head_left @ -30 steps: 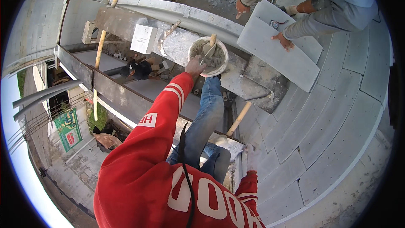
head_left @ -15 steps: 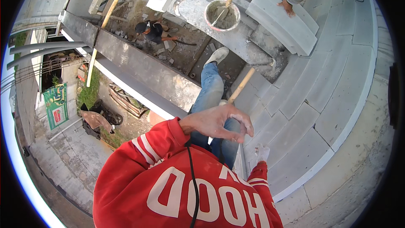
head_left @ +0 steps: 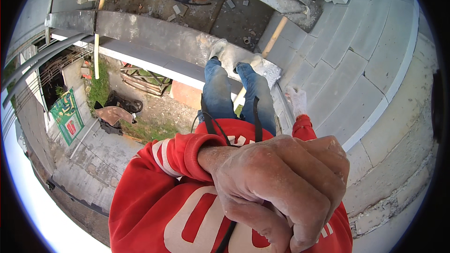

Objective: The person lays and aligns lightweight concrete blocks using mortar and a trowel. The mortar is applied from a bucket to the blocks before they are set in place.

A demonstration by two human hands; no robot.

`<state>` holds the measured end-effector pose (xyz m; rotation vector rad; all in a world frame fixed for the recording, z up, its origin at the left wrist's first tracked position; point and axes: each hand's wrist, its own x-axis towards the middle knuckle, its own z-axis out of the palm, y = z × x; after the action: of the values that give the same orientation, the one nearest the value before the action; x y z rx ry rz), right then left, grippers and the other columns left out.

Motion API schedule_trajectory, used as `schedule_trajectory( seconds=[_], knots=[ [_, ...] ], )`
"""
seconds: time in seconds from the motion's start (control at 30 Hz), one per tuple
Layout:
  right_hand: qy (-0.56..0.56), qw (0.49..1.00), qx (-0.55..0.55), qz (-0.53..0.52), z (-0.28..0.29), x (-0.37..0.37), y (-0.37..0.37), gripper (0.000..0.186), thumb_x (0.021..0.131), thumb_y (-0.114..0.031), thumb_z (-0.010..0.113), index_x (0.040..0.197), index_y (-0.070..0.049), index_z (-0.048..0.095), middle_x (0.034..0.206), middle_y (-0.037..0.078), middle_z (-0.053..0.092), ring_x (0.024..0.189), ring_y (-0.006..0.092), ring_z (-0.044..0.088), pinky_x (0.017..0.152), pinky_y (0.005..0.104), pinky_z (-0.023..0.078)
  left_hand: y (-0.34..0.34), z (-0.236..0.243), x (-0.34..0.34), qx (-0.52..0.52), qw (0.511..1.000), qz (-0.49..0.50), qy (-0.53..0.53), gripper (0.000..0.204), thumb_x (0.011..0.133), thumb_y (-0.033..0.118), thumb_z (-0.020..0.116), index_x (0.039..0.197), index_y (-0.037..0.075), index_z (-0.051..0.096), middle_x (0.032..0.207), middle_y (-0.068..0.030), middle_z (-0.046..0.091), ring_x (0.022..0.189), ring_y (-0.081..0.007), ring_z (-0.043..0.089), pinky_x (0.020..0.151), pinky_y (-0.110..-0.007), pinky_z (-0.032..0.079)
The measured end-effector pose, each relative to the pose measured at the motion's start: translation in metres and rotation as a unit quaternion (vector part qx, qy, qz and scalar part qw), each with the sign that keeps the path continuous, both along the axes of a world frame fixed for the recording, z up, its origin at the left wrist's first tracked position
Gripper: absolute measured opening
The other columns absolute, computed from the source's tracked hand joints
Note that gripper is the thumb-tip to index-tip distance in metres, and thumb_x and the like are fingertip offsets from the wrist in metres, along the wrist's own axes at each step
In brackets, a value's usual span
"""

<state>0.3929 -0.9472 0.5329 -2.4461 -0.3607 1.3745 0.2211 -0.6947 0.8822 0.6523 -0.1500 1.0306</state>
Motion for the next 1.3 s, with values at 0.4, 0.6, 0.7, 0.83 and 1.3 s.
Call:
schedule_trajectory(
  seconds=[0.4, 0.6, 0.7, 0.83, 1.3],
  knots=[
    [-0.072, 0.986, 0.114, 0.102, 0.033, -0.080, 0.004, 0.037, 0.082, -0.028, 0.065, 0.105, 0.001, 0.068, 0.084, 0.015, 0.071, 0.076, 0.0222, 0.070, 0.071, 0.0332, 0.053, 0.035, -0.007, -0.073, 0.140, 0.935, -0.324, -0.019, 0.021, 0.079, 0.025, 0.079, 0.082, 0.010, 0.066, 0.079, -0.0007, 0.063, 0.076, -0.0208, 0.060, 0.076, -0.038, 0.040],
    [-0.042, 0.992, -0.086, 0.077, 0.035, -0.125, -0.025, 0.040, 0.078, -0.038, 0.066, 0.093, -0.002, 0.073, 0.080, 0.016, 0.071, 0.074, 0.0260, 0.070, 0.067, 0.0380, 0.053, 0.079, -0.145, -0.154, 0.185, 0.784, -0.192, 0.560, 0.040, 0.079, 0.025, 0.080, 0.109, 0.004, 0.063, 0.096, -0.0037, 0.066, 0.093, -0.0150, 0.061, 0.086, -0.032, 0.047],
    [-0.008, 0.997, -0.067, -0.029, 0.006, -0.134, -0.040, 0.032, 0.079, -0.033, 0.067, 0.089, -0.003, 0.073, 0.074, 0.010, 0.070, 0.064, 0.0186, 0.067, 0.057, 0.0341, 0.051, 0.095, -0.236, -0.208, 0.143, 0.669, -0.109, 0.721, 0.042, 0.074, 0.027, 0.082, 0.105, 0.005, 0.064, 0.090, -0.0077, 0.068, 0.083, -0.0171, 0.066, 0.077, -0.035, 0.052],
    [-0.028, 0.989, 0.042, -0.139, 0.010, -0.138, -0.020, 0.026, 0.080, -0.028, 0.066, 0.086, -0.003, 0.073, 0.071, 0.009, 0.069, 0.059, 0.0163, 0.065, 0.053, 0.0317, 0.050, 0.094, -0.338, -0.283, 0.162, 0.514, -0.016, 0.842, 0.036, 0.074, 0.030, 0.079, 0.096, 0.004, 0.069, 0.085, -0.0121, 0.071, 0.083, -0.0216, 0.070, 0.073, -0.036, 0.055],
    [-0.060, 0.981, 0.046, -0.181, 0.048, -0.144, 0.000, 0.021, 0.079, -0.023, 0.067, 0.081, -0.003, 0.074, 0.072, 0.009, 0.070, 0.064, 0.0163, 0.069, 0.059, 0.0309, 0.054, 0.044, -0.441, -0.313, 0.004, 0.628, -0.081, 0.774, 0.025, 0.078, 0.021, 0.074, 0.089, -0.001, 0.070, 0.078, -0.0099, 0.070, 0.069, -0.0191, 0.068, 0.062, -0.032, 0.056]
  ],
)
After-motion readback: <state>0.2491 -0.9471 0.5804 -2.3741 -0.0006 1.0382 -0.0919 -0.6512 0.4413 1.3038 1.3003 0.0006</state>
